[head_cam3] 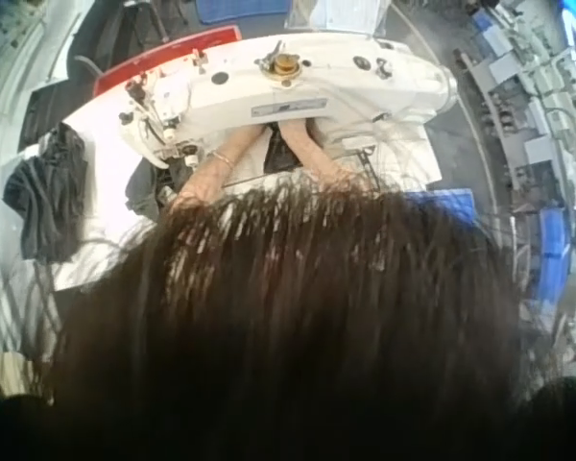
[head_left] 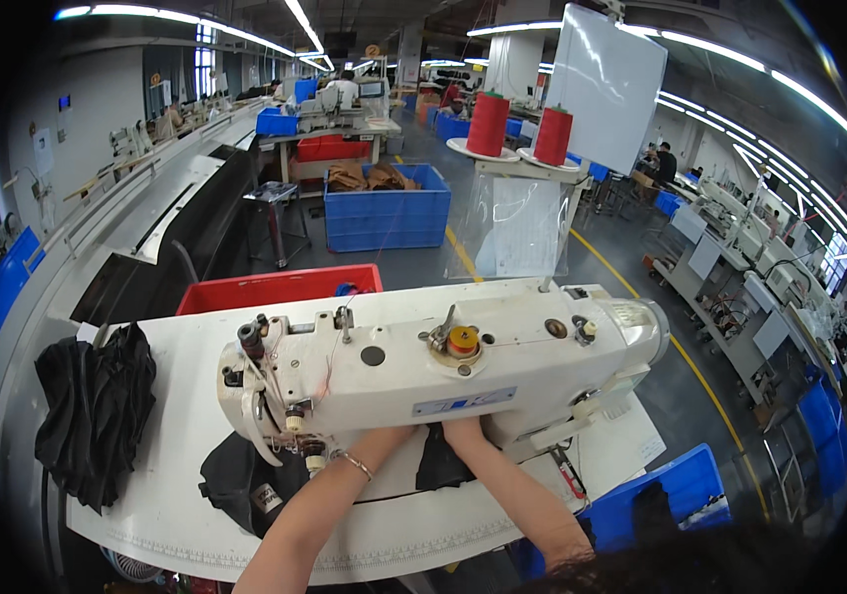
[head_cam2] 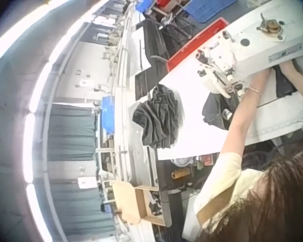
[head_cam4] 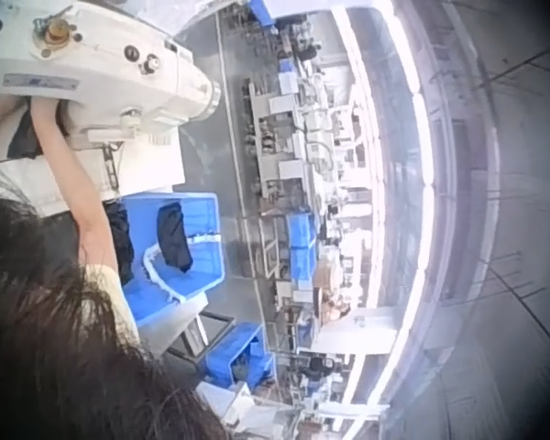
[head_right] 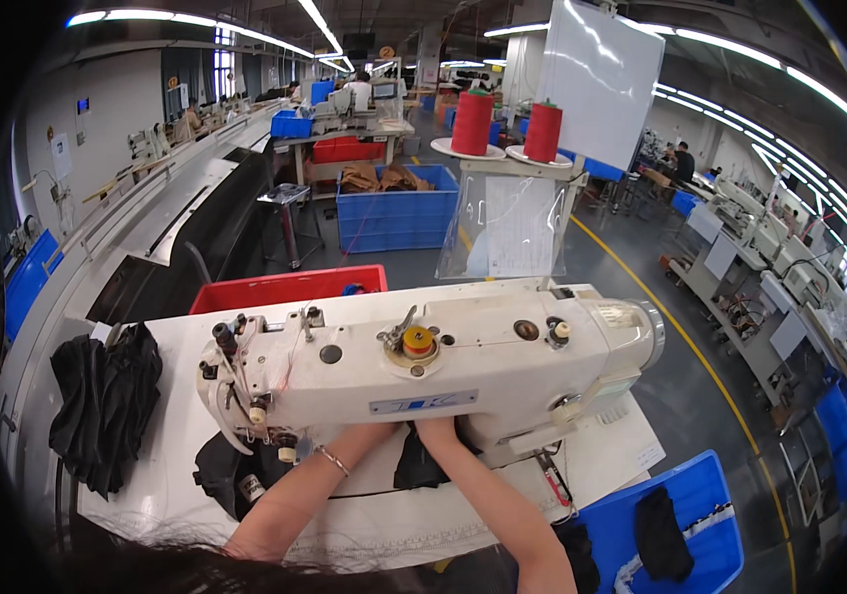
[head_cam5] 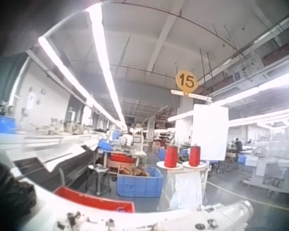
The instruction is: Sewing together pieces of black material using an industrial sewing machine.
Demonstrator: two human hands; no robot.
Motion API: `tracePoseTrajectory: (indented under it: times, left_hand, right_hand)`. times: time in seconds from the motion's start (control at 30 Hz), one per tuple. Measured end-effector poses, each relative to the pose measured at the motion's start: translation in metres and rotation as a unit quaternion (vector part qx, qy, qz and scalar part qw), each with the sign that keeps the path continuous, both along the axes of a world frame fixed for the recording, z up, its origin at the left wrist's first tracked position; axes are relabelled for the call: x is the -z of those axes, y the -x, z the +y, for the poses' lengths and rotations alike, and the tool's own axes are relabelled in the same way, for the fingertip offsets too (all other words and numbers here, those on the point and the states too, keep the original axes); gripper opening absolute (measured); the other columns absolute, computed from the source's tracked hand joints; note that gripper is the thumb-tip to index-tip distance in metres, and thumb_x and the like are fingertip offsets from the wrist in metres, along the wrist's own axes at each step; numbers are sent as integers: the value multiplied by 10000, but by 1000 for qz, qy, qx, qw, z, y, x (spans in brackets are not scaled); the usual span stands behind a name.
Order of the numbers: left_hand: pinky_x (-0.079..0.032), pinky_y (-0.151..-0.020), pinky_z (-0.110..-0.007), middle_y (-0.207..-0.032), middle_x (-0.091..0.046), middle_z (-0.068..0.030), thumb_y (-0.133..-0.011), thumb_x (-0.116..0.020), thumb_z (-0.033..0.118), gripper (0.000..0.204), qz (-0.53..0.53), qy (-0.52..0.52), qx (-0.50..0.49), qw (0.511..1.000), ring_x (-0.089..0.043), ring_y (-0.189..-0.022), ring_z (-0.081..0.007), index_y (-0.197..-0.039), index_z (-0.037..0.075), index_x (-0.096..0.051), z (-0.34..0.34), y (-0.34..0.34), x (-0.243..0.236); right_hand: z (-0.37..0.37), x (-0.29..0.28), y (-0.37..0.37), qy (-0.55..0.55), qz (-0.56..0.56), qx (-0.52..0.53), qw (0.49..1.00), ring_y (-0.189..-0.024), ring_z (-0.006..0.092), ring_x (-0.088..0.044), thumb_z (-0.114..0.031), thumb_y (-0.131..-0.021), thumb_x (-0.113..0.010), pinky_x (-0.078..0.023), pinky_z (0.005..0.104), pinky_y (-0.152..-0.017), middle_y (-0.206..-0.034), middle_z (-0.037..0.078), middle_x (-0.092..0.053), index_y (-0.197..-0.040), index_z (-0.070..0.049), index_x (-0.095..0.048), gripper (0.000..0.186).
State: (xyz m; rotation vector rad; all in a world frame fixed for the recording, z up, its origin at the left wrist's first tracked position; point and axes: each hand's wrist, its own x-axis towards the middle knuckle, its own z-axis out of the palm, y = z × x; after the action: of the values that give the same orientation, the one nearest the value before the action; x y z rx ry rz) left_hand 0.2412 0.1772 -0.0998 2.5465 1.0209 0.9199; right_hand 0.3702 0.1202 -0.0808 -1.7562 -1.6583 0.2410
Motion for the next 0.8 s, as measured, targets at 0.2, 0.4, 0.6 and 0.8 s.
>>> tracePoseTrajectory:
  times: [0.2,0.4,0.6,0.8]
  left_hand:
    - [-368,-994,-406,-1192,-546,-196,-869,-480,116,298,-19,42,40,998,-480,-1151,-357,-1146,41,-561,3,-41,-17]
    - [-370,-991,-411,-1193,-544,-195,-872,-470,114,298,-75,104,77,989,-481,-1145,-361,-1147,43,-560,3,-38,-10]
    - [-435,-881,-358,-973,-652,-136,-944,-472,289,343,-41,380,353,854,-598,-942,-279,-1045,-5,-617,-100,32,-109]
    - [-470,-715,-246,-847,-638,-40,-889,-606,179,254,42,579,313,752,-603,-786,-144,-1059,-9,-615,-157,189,-144]
  right_hand:
    - [-63,-78,7,62,633,1,771,-604,121,-477,-136,-936,-443,-341,261,-454,-909,79,-551,-1151,-18,-492,251]
    - [-223,-178,10,151,606,-133,770,-572,84,-506,-122,-963,-436,-356,192,-454,-1057,88,-596,-1313,-24,-437,364]
    - [-238,-180,51,336,484,-246,769,-612,66,-543,-86,-942,-486,-429,175,-506,-1117,110,-563,-1372,-68,-332,457]
    - [-215,-138,74,357,424,-330,764,-679,81,-563,-67,-923,-470,-447,197,-589,-1022,101,-608,-1304,-71,-308,414]
